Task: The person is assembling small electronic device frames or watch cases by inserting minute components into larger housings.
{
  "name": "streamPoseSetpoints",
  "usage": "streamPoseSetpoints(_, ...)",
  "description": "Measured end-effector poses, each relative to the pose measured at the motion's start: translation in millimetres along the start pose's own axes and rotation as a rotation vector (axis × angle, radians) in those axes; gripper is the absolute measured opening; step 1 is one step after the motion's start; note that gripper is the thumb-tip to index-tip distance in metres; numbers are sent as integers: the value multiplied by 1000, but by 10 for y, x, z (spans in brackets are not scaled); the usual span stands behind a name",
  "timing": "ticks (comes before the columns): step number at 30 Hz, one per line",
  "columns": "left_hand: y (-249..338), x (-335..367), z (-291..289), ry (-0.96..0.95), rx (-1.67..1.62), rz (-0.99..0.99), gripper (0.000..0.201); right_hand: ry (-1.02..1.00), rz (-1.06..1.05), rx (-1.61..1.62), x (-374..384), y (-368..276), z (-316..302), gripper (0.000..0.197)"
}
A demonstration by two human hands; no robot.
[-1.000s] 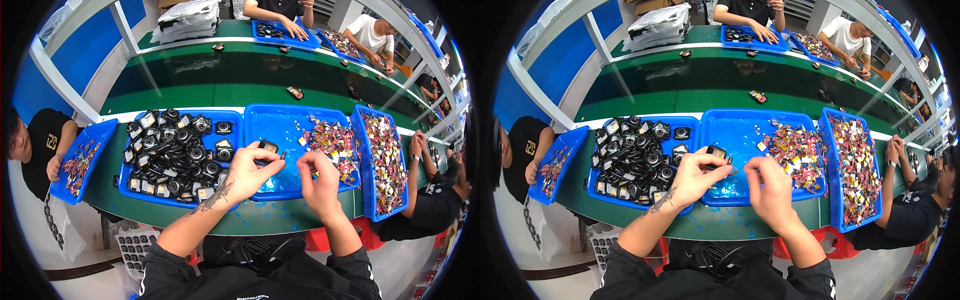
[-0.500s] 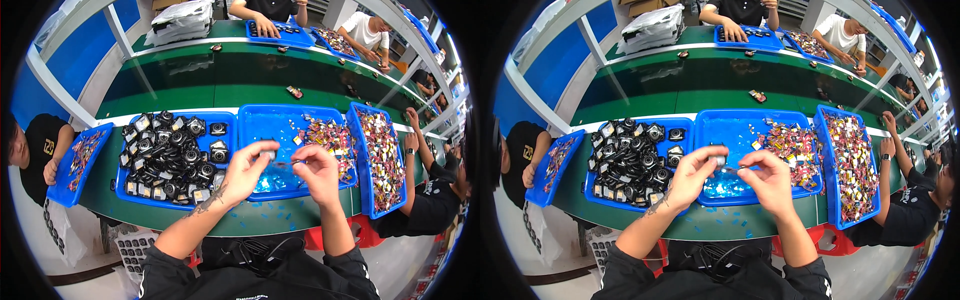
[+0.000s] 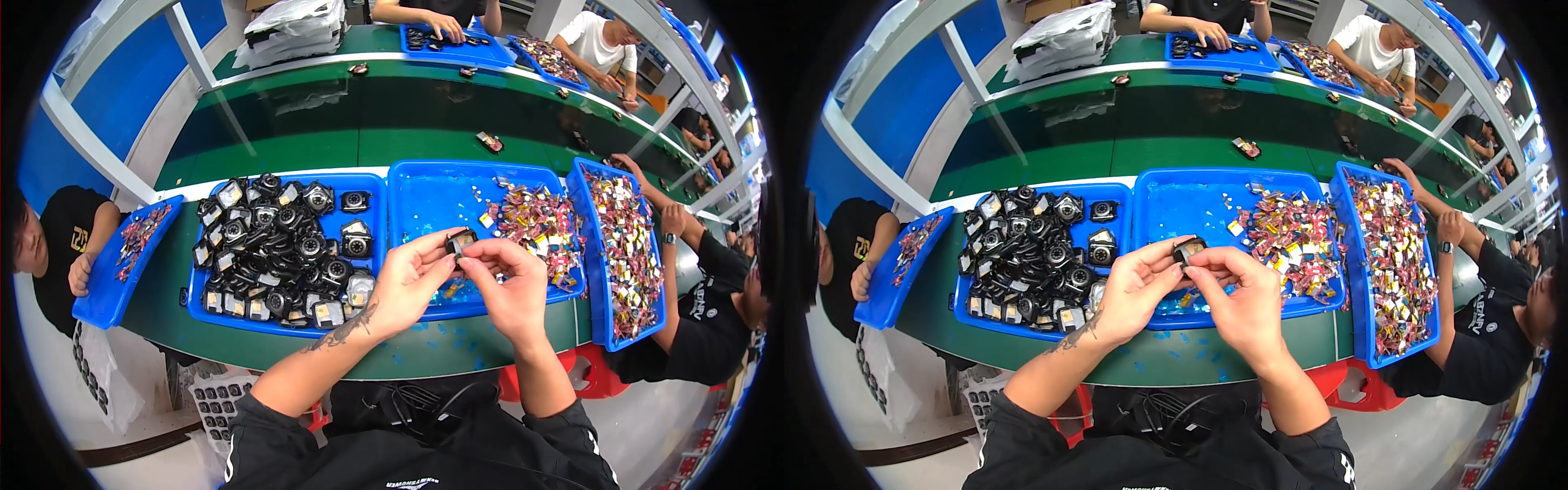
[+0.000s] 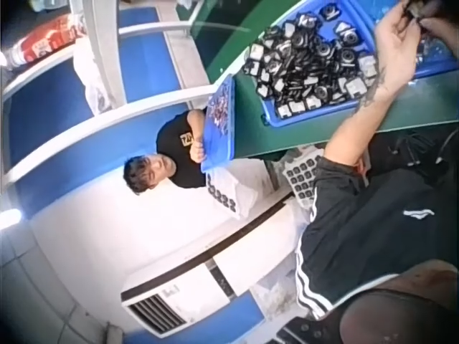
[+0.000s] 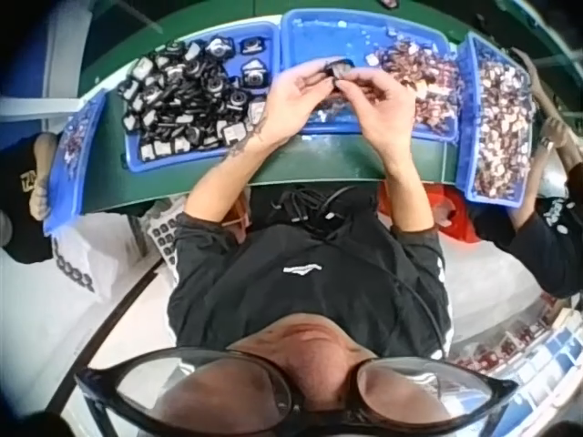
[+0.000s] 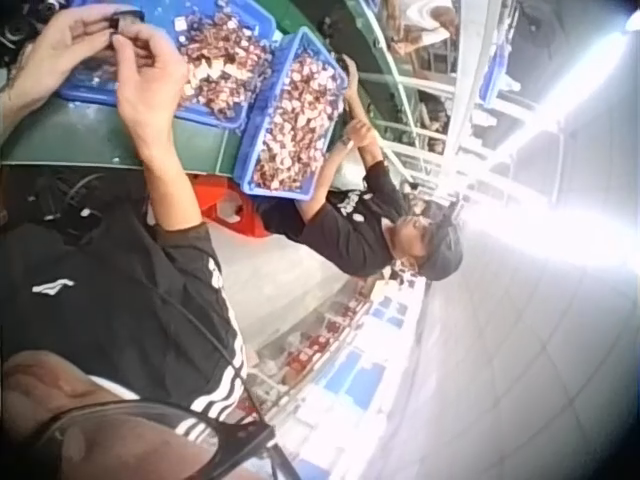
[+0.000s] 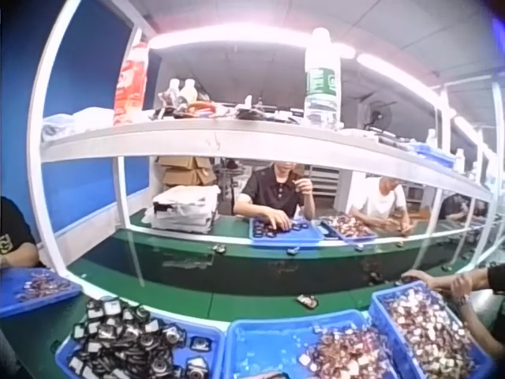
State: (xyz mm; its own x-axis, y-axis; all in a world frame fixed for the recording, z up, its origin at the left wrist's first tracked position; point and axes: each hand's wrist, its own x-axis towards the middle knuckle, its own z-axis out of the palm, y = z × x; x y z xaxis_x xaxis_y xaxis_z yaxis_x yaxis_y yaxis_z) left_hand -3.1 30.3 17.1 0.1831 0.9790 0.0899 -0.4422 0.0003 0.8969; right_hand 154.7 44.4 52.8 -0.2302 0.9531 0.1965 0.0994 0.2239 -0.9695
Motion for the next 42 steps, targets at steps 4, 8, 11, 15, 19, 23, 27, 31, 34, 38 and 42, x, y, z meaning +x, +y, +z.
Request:
streamPoseSetpoints(4,52,-17,34,-9,-8,-1,40,92,-125,-179,12,-53,19,9)
streamPoseSetpoints(8,40,-21,66,-16,-31,1,40,117,-199,-276,15,-31,36,12)
streamPoseSetpoints(11,29,-20,61,-37,-26,12,40,122,-256,-344,29,-75,47,13)
streamPoseSetpoints(15,31,-45,98,-16,-19,22,40,119,-285,-428,38,-116,42,11)
streamPoseSetpoints(19,20,-62,109,-17,-10,21,40,94,-333,-501,39,-177,19,10)
streamPoseSetpoints(23,-3,-73,97,-23,19,26,40,88,-392,-533,44,-190,2,10)
streamPoseSetpoints(27,29,-114,123,-66,29,86,42,115,-460,-629,12,-239,-31,13)
streamPoseSetpoints(31,57,-116,98,-94,29,72,42,199,-441,-502,-10,-216,-31,23)
streamPoseSetpoints(34,53,-92,136,-49,-18,45,41,151,-258,-381,29,-235,-52,24)
streamPoseSetpoints(38,94,-48,151,68,-66,112,40,20,87,226,-59,-24,-171,19)
streamPoseSetpoints(42,156,-35,69,35,275,271,33,-53,141,248,-162,15,-173,13)
